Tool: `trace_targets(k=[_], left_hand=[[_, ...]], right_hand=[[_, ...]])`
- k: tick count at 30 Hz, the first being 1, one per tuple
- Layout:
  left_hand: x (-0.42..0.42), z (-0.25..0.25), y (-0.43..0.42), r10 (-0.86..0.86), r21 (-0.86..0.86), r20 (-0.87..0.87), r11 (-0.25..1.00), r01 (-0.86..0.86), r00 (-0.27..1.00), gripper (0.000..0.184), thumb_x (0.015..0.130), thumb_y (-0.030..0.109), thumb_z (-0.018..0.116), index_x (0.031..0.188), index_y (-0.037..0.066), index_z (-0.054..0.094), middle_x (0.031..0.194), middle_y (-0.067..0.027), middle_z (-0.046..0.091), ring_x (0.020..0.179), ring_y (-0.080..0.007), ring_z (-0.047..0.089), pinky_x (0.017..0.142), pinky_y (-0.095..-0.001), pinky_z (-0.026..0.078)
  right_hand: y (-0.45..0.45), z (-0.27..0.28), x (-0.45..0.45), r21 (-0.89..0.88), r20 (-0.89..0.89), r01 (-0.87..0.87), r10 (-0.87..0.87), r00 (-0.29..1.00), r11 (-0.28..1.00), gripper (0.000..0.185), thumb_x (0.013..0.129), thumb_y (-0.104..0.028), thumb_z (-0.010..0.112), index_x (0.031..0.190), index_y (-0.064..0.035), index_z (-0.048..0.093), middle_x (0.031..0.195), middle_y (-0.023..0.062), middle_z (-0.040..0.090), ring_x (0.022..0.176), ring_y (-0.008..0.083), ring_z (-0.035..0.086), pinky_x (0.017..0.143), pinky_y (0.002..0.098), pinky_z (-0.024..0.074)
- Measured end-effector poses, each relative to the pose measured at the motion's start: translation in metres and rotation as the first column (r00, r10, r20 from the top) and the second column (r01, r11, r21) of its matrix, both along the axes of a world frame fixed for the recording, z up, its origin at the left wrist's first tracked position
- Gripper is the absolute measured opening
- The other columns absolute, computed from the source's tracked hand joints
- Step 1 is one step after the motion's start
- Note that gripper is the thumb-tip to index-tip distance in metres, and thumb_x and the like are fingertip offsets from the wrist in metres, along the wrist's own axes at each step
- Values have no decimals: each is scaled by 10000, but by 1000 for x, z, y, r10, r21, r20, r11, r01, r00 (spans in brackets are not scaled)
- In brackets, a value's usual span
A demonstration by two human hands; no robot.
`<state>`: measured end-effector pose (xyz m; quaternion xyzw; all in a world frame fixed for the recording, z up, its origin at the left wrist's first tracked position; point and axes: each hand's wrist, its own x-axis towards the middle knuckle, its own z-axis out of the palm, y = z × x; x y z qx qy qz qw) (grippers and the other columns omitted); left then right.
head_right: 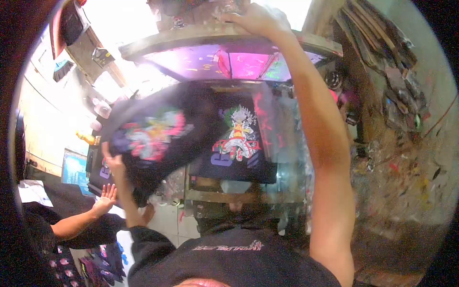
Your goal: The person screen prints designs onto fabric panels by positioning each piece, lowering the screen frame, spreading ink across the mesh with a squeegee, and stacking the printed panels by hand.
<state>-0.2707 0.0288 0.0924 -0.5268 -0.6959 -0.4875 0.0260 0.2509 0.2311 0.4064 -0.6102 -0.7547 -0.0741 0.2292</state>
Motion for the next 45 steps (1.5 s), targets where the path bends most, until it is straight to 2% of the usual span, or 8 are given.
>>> trace_targets(k=[3,4,7,8,9,11,22,45], left_hand=[[-30,56,-29,607,112,-525,744,-659,596,777,936,81,603,1601,-15,213,1552,-405,303,1439,-512,381,1197,-553,322],[-12,73,-38,586,273,-649,774,-571,484,700,948,119,640,1555,-16,318,1510,-357,390,1393,-487,440,1165,-534,374],[50,-6,-29,-67,-198,-368,980,-7,927,503,979,115,591,1456,12,468,1450,-216,506,1348,-394,505,1165,-494,370],[122,-21,-22,-316,-433,-270,884,179,909,463,978,111,570,1427,20,503,1441,-164,534,1390,-350,478,1202,-493,316],[182,-49,-19,-474,-479,-753,871,114,456,480,964,221,635,1407,58,552,1480,-169,525,1448,-370,421,1207,-536,304],[266,-85,-27,-703,-587,-324,674,448,633,545,957,357,664,1450,145,567,1594,-169,431,1522,-417,301,1219,-644,214],[329,-106,-20,-642,-637,-321,690,343,696,747,979,590,561,1614,243,376,1713,-115,233,1576,-426,150,1229,-661,118],[325,-105,-16,-629,-608,-372,721,333,683,768,968,568,590,1612,210,375,1688,-137,289,1559,-427,208,1198,-692,142]], right_hand=[[9,-3,2,44,1,7,-7,1000,999,797,874,-742,580,937,27,777,936,301,726,938,437,729,863,510,560],[14,-6,3,35,-6,2,-1,1000,999,797,874,-742,580,937,27,777,936,301,726,938,437,729,863,510,560],[26,-11,6,102,-35,0,3,999,995,786,869,-727,594,933,35,772,932,305,723,934,439,729,864,509,562],[26,-9,7,84,-37,-24,27,999,996,775,868,-716,600,938,37,771,931,306,722,933,439,729,864,507,563],[27,-6,8,73,-39,-46,49,998,996,765,868,-705,606,942,39,769,930,306,722,931,438,730,865,506,563],[17,-4,10,63,-50,-53,56,997,997,763,869,-704,606,947,37,769,939,305,723,936,438,729,863,506,563],[48,2,12,78,-87,-53,60,994,996,811,846,-713,624,1157,29,726,1109,300,718,1054,450,706,938,516,548],[80,-9,18,96,-272,-261,278,921,961,916,856,-650,683,1347,114,567,1282,338,650,1221,434,641,1044,461,498]])
